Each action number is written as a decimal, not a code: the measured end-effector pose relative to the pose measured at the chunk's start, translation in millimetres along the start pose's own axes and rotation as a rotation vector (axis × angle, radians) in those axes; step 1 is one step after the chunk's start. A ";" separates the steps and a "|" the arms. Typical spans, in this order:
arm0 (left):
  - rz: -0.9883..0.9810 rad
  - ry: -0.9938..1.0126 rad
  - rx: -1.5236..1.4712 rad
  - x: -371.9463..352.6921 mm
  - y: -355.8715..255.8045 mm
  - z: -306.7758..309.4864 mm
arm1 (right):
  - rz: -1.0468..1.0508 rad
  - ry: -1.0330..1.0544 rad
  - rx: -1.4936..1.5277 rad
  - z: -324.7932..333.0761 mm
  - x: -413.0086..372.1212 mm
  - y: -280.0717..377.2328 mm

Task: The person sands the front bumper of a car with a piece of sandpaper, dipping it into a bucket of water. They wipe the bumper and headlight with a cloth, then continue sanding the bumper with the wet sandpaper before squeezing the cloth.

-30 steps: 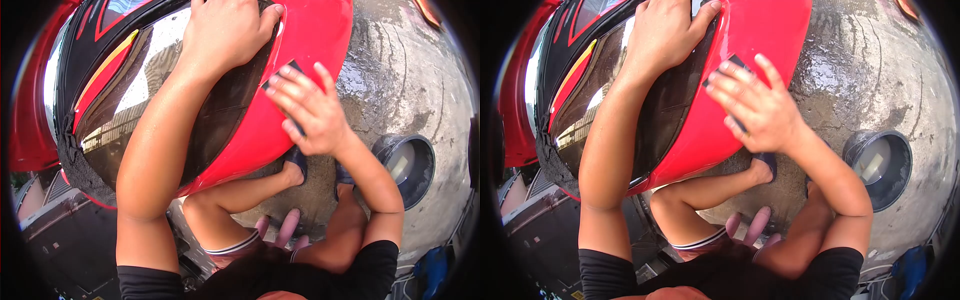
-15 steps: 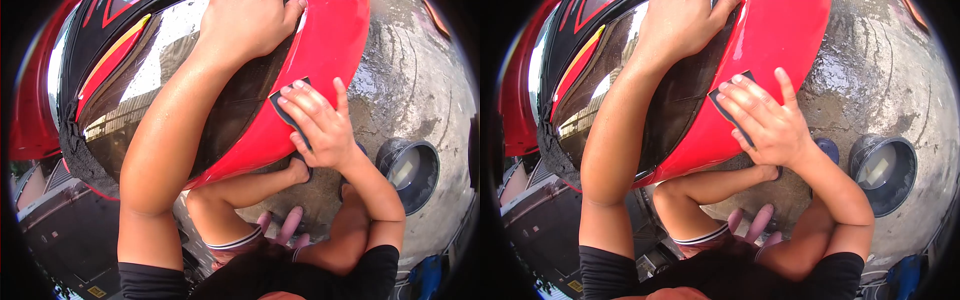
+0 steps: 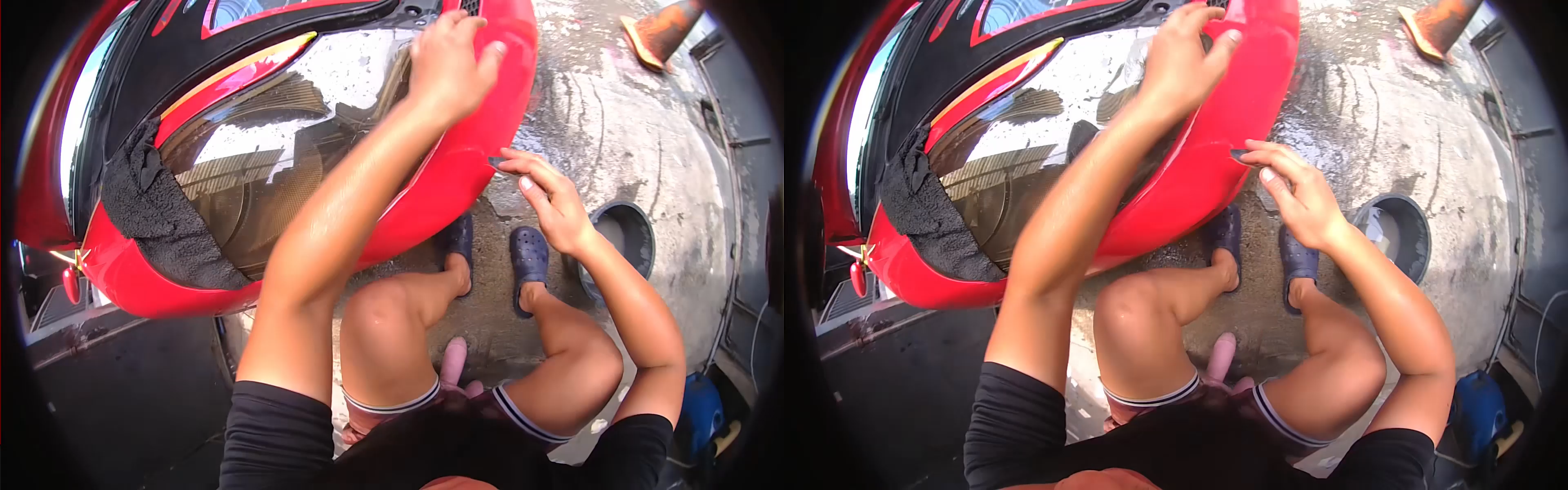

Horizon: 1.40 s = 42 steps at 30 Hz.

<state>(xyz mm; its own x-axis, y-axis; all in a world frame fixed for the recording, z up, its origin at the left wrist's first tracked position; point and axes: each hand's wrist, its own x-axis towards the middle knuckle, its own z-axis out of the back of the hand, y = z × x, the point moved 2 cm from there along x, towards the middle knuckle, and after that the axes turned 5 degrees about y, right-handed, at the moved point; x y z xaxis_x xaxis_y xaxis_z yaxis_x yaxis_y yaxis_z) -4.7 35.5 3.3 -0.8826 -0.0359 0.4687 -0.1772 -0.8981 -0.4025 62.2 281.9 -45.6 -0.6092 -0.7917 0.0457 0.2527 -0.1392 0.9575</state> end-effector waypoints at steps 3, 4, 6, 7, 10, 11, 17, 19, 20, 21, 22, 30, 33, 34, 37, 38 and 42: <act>-0.146 -0.083 -0.532 -54.6 -155.9 26.8 | -0.202 -0.196 -0.199 12.9 -27.8 -5.7; -0.264 -0.032 -0.597 -82.5 -204.4 43.1 | -0.250 -0.294 -0.052 4.1 -24.7 -13.2; -0.542 0.048 -0.650 -135.4 -264.6 35.8 | -0.219 -0.392 0.030 -9.1 -17.6 4.2; -0.657 0.118 -0.661 -156.2 -281.0 37.7 | -0.158 -0.381 -0.035 -21.3 -10.8 29.4; -0.568 0.343 -0.714 -205.2 -291.4 17.0 | 0.196 -0.480 -0.328 -52.0 10.0 41.6; -0.552 0.345 -0.718 -215.4 -290.5 14.8 | 0.288 -0.520 -0.376 -67.1 14.0 37.9; -0.535 0.327 -0.588 -233.0 -266.6 29.9 | 0.406 -0.552 -0.487 -165.8 12.0 22.8; -0.568 0.296 -0.535 -233.8 -270.1 31.7 | 0.492 -0.451 -0.501 -190.2 1.5 36.0; -0.585 0.279 -0.510 -235.1 -273.7 32.8 | 0.497 -0.440 -0.528 -192.1 0.2 41.1; -0.594 0.287 -0.524 -236.9 -276.3 34.8 | 0.448 -0.519 -0.543 -188.1 5.5 33.8; -0.603 0.292 -0.538 -239.0 -279.5 36.5 | 0.401 -0.596 -0.560 -178.9 15.5 23.1; -0.604 0.337 -0.629 -237.5 -306.9 51.9 | 0.329 -0.622 -0.656 -172.5 20.7 22.5; -0.609 0.357 -0.589 -229.1 -301.3 52.3 | 0.326 -0.601 -0.580 -191.7 14.1 30.7; -0.611 0.363 -0.592 -230.2 -301.3 51.2 | 0.367 -0.561 -0.557 -203.5 10.6 42.5; -0.614 0.385 -0.581 -234.7 -297.1 48.2 | 0.300 -0.646 -0.631 -187.1 18.7 33.0; -0.615 0.388 -0.567 -233.7 -293.8 47.5 | 0.253 -0.696 -0.638 -177.3 20.8 18.7; -0.600 0.335 -0.525 -242.1 -292.8 43.2 | 0.341 -0.567 -0.532 -207.7 10.7 48.4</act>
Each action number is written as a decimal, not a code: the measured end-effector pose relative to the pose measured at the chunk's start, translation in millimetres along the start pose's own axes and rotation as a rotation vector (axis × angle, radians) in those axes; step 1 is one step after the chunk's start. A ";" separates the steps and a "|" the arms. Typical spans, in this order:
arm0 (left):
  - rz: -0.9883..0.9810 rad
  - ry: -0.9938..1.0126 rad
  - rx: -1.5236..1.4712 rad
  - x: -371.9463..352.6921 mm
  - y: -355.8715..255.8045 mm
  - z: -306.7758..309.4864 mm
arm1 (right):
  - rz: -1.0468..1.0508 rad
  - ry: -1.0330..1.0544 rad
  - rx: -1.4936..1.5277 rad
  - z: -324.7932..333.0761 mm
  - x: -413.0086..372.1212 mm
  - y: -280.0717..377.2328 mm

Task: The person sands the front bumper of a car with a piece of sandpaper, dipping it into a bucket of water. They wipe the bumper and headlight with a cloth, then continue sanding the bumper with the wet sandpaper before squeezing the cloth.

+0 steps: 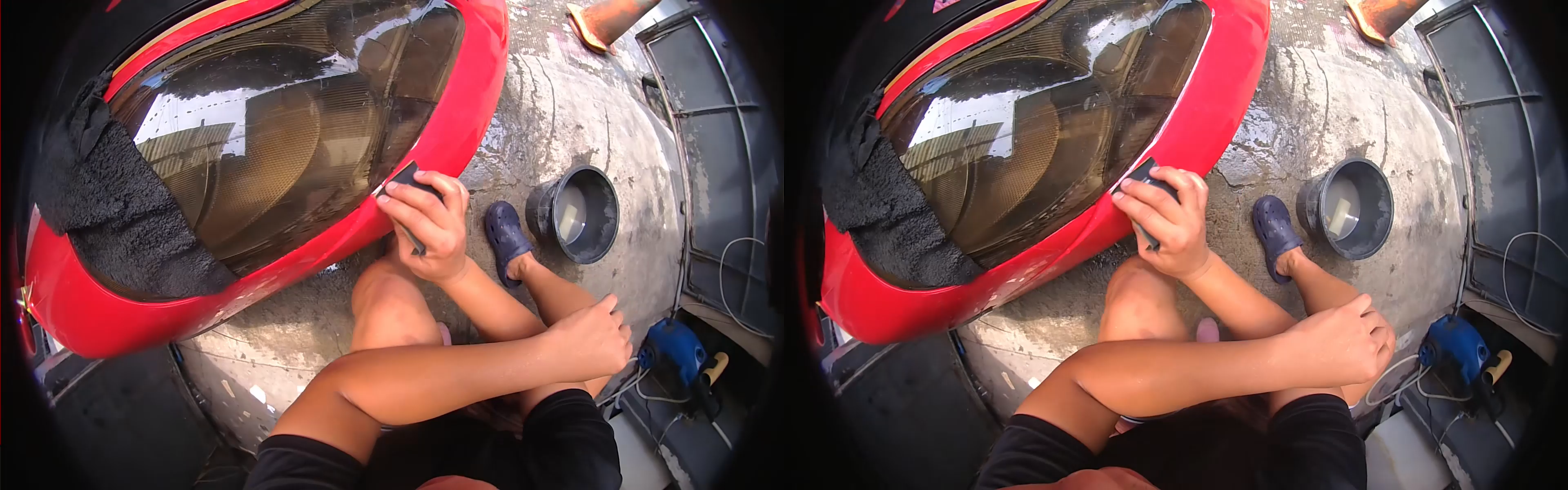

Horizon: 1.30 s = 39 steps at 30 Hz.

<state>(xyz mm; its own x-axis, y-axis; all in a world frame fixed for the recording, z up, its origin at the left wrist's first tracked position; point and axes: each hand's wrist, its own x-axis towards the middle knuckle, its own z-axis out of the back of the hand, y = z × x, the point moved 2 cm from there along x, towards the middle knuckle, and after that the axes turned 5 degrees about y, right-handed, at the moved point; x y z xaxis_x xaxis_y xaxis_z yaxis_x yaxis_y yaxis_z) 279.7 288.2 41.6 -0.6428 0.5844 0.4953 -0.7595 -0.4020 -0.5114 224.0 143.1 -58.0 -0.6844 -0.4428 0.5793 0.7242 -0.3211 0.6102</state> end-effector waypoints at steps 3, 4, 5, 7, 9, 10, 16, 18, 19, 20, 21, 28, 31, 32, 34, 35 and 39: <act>0.011 0.066 -0.040 -2.9 -2.1 5.9 | -0.076 -0.066 -0.151 4.1 6.8 -34.5; 0.018 0.095 -0.026 -2.6 0.3 10.8 | -0.101 -0.090 -0.139 4.3 7.1 -44.3; 0.029 0.124 -0.012 -1.4 3.3 14.8 | -0.127 -0.111 -0.124 2.8 5.6 -51.7; 0.021 0.063 -0.032 0.4 -0.5 10.1 | -0.007 -0.013 0.001 5.2 6.2 0.7; 0.012 0.061 -0.054 1.2 -6.5 9.4 | -0.016 -0.002 -0.053 9.4 5.9 -3.3; 0.007 0.083 -0.052 3.2 -6.7 14.1 | -0.059 -0.039 -0.118 11.0 10.8 -26.7; 0.022 0.078 -0.039 2.7 -8.2 7.7 | 0.057 0.021 -0.017 7.8 8.1 2.9; 0.023 0.101 -0.031 -1.0 -7.0 6.4 | -0.037 -0.066 -0.120 9.6 12.1 -31.2; 0.024 0.097 -0.003 -2.8 -2.2 6.2 | -0.080 -0.096 -0.145 9.6 13.2 -42.4; 0.028 0.094 0.022 -3.7 1.6 6.2 | -0.092 -0.080 -0.096 2.5 1.5 -36.7; 0.026 0.086 0.012 -4.1 3.3 4.5 | -0.020 -0.036 -0.053 4.8 1.6 -10.7; 0.028 0.112 0.019 -3.2 9.0 0.4 | 0.001 -0.040 -0.055 -0.1 -1.5 -15.3; 0.033 0.143 -0.009 -3.1 6.9 0.7 | 0.053 -0.006 -0.044 1.9 1.9 -8.0; 0.038 0.160 -0.011 -2.3 8.1 4.2 | -0.018 -0.060 -0.095 2.3 3.1 -32.2; 0.049 0.121 0.038 -5.3 9.3 10.6 | -0.095 -0.130 -0.108 2.6 11.2 -38.4; 0.052 0.101 0.063 -4.7 10.7 13.0 | -0.074 -0.092 -0.034 -1.7 2.3 -22.2; 0.048 0.099 0.014 -5.9 6.7 13.2 | -0.014 -0.103 -0.118 1.3 4.8 -31.8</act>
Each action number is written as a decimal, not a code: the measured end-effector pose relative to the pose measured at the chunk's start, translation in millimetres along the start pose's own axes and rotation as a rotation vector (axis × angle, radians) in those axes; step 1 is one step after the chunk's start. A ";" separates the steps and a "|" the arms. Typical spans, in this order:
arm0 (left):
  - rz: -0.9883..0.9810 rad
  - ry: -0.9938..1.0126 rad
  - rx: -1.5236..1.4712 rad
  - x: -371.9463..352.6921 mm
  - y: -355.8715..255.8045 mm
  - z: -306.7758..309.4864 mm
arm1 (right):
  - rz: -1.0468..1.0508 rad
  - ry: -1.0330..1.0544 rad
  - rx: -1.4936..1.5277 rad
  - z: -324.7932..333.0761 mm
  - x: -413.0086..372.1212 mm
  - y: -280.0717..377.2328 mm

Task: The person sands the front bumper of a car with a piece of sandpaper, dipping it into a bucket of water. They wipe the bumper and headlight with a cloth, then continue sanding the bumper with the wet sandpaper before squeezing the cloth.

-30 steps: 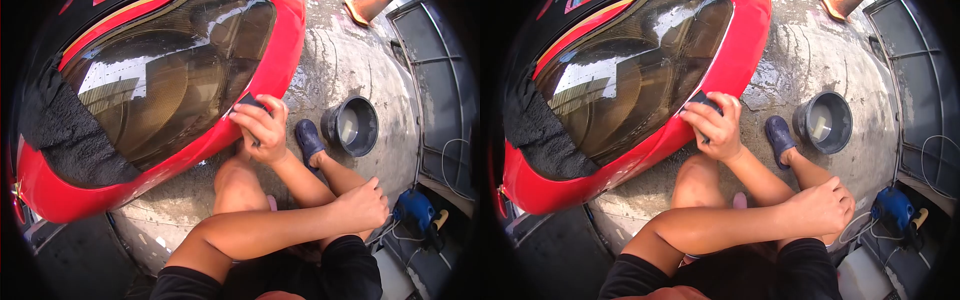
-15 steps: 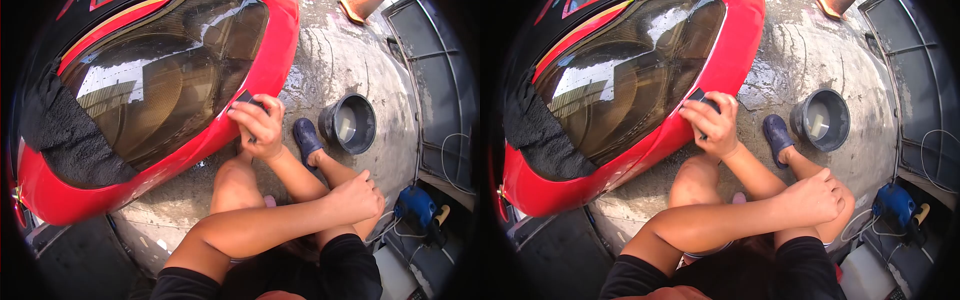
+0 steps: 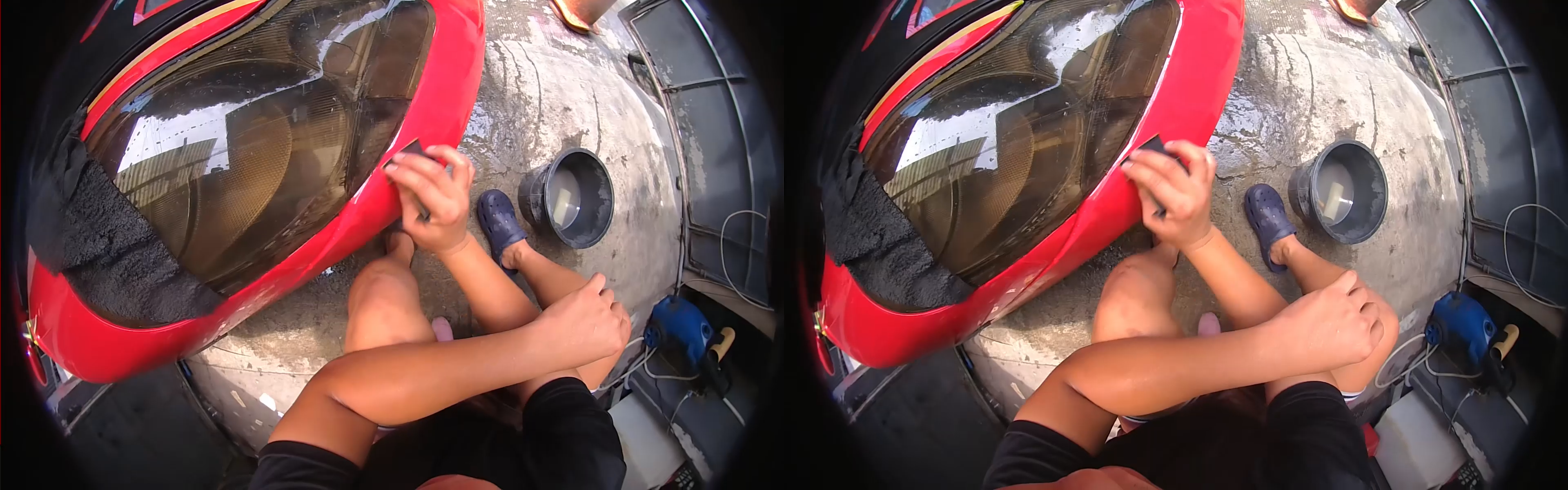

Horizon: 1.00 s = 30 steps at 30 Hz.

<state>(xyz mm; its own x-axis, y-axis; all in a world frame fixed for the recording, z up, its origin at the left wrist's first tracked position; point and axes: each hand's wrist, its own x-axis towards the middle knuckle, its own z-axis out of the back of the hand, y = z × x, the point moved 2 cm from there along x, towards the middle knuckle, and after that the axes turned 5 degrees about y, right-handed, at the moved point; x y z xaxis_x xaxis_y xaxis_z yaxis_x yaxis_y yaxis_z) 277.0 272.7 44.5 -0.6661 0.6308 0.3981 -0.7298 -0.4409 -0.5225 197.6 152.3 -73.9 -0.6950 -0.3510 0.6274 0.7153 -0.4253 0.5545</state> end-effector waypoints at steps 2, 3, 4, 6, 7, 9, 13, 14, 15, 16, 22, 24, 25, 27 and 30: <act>0.003 0.003 0.025 1.5 4.2 1.2 | -0.092 -0.061 -0.067 -4.6 1.4 -29.2; 0.003 -0.026 0.018 1.5 3.4 0.5 | -0.101 -0.025 -0.016 -5.4 -6.2 -9.6; -0.002 -0.053 0.012 0.7 1.7 -1.3 | -0.023 0.034 0.079 -6.3 -16.9 15.2; -0.008 -0.052 -0.006 -0.6 0.7 -1.3 | 0.062 0.130 0.146 -2.2 -32.5 39.0; -0.007 -0.028 -0.018 -1.1 2.0 0.7 | 0.080 0.119 0.032 -1.7 -30.3 21.9; 0.010 -0.004 0.003 -4.7 2.1 5.6 | -0.130 0.085 -0.063 -11.0 -27.4 -9.1; 0.010 0.016 0.035 -10.1 2.8 11.2 | -0.006 0.248 0.204 -19.5 -56.4 37.8; 0.002 0.021 0.014 -12.9 2.5 9.0 | -0.053 0.234 0.137 -20.9 -56.9 27.8; 0.004 0.035 0.031 -15.1 4.5 8.1 | -0.099 0.226 0.073 -20.3 -47.3 12.6; 0.010 0.047 0.045 -17.5 7.2 8.4 | -0.147 0.224 0.011 -21.3 -38.0 -2.5; 0.006 0.078 0.036 -24.4 9.7 10.4 | -0.012 0.385 0.068 -2.7 -46.5 44.8; 0.009 0.087 0.019 -26.0 5.2 8.8 | -0.243 0.298 0.002 -3.7 -25.2 7.1; 0.006 0.088 0.027 -25.5 5.2 7.1 | -0.325 0.288 -0.063 -4.9 -12.2 -15.7; -0.001 0.083 0.044 -21.7 7.5 9.4 | -0.246 0.366 -0.113 3.6 -2.8 -8.8; -0.004 0.085 0.028 -20.4 5.8 12.5 | -0.213 0.484 0.049 9.9 -31.4 53.3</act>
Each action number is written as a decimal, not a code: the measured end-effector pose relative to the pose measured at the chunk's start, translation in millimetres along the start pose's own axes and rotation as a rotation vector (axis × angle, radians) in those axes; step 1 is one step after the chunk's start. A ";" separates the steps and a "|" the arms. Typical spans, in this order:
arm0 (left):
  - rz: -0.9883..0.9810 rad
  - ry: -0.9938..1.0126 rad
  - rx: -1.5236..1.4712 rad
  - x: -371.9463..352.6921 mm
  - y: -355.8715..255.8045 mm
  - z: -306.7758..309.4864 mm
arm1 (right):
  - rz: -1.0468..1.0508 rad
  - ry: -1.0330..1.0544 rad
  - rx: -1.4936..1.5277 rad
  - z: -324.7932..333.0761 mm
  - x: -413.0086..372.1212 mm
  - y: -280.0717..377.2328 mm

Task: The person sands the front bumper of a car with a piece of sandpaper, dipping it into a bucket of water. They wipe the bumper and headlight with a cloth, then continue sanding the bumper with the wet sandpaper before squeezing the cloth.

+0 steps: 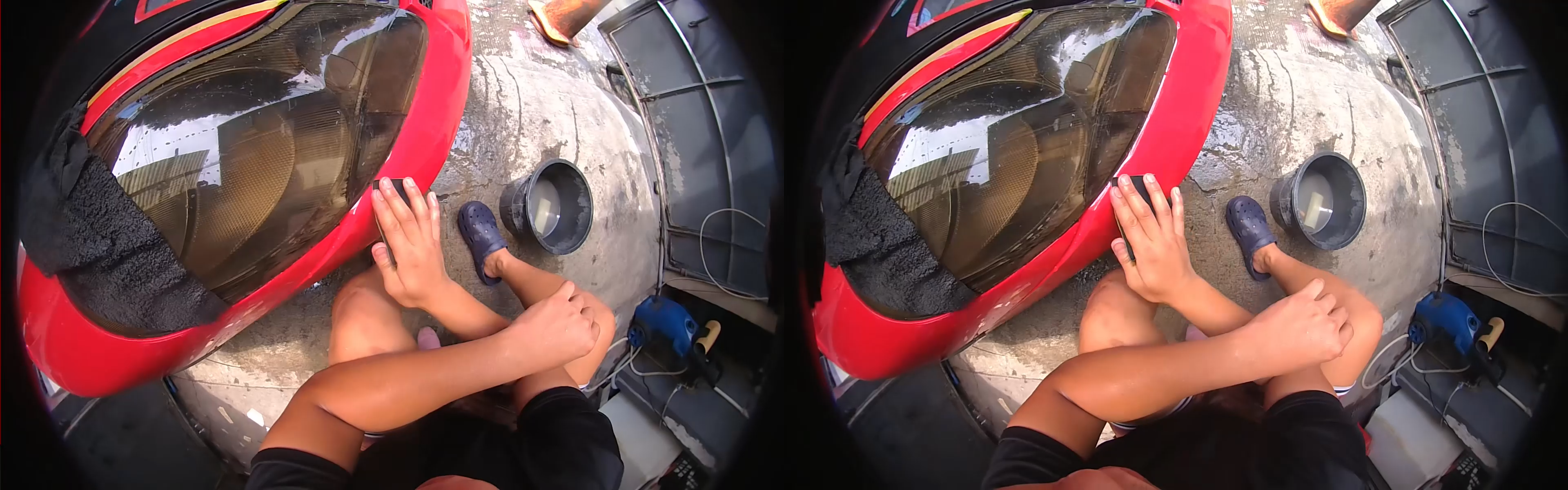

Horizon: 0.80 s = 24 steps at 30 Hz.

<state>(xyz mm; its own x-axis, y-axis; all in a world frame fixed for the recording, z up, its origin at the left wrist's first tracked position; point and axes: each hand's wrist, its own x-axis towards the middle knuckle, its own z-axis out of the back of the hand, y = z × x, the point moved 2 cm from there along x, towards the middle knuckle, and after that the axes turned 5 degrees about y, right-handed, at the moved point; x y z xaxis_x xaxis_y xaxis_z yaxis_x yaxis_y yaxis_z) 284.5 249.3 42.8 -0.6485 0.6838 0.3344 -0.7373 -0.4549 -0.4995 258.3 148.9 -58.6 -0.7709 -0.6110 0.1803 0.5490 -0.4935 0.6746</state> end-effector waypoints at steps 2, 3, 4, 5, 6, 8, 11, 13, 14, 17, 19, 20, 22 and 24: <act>-0.006 0.013 -0.026 1.2 -0.4 -1.9 | -0.081 -0.058 -0.140 11.3 17.1 -15.9; 0.004 -0.012 -0.035 0.8 -4.0 -3.3 | -0.158 -0.093 -0.175 13.8 31.6 -30.5; 0.008 -0.038 -0.032 2.2 -3.9 -3.0 | -0.179 -0.063 -0.249 17.1 36.9 -34.0; 0.011 -0.064 -0.021 4.0 -0.9 -1.1 | -0.124 -0.036 -0.183 15.9 31.5 -24.0; -0.001 -0.070 -0.004 4.5 1.7 3.6 | -0.067 -0.007 -0.117 14.6 20.6 -3.4; -0.019 -0.073 0.004 0.0 -2.0 11.5 | -0.037 0.089 -0.053 7.8 -2.3 26.5; 0.008 -0.065 -0.027 2.9 -2.5 -2.8 | -0.199 -0.042 -0.175 15.5 31.0 -12.6; 0.015 -0.086 -0.038 3.4 -5.2 -3.7 | -0.171 -0.032 -0.166 17.9 34.0 -7.5; 0.021 -0.095 -0.041 4.0 -2.8 -3.5 | -0.125 -0.014 -0.141 15.9 23.2 9.9; 0.016 -0.094 -0.053 1.9 0.9 -5.7 | -0.109 -0.076 0.123 17.6 -1.7 15.0; 0.032 -0.098 -0.035 2.3 3.9 -5.6 | -0.225 -0.266 0.436 37.9 5.4 -9.4; 0.036 -0.100 -0.022 2.4 5.8 -4.7 | -0.306 -0.321 0.678 49.2 8.8 -19.5; 0.044 -0.117 -0.033 2.2 5.4 -2.3 | -0.457 -0.460 1.250 68.9 13.4 -37.1; 0.040 -0.126 -0.046 2.3 4.1 -1.7 | -0.420 -0.437 1.339 69.9 11.4 -47.3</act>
<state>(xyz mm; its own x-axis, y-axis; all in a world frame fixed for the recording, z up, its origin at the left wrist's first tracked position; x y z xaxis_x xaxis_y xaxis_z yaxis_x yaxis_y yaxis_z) 280.3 250.0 40.1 -0.6981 0.5872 0.4096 -0.7026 -0.4518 -0.5498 200.9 208.5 -38.4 -0.9628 -0.2186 -0.1588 -0.2496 0.4948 0.8324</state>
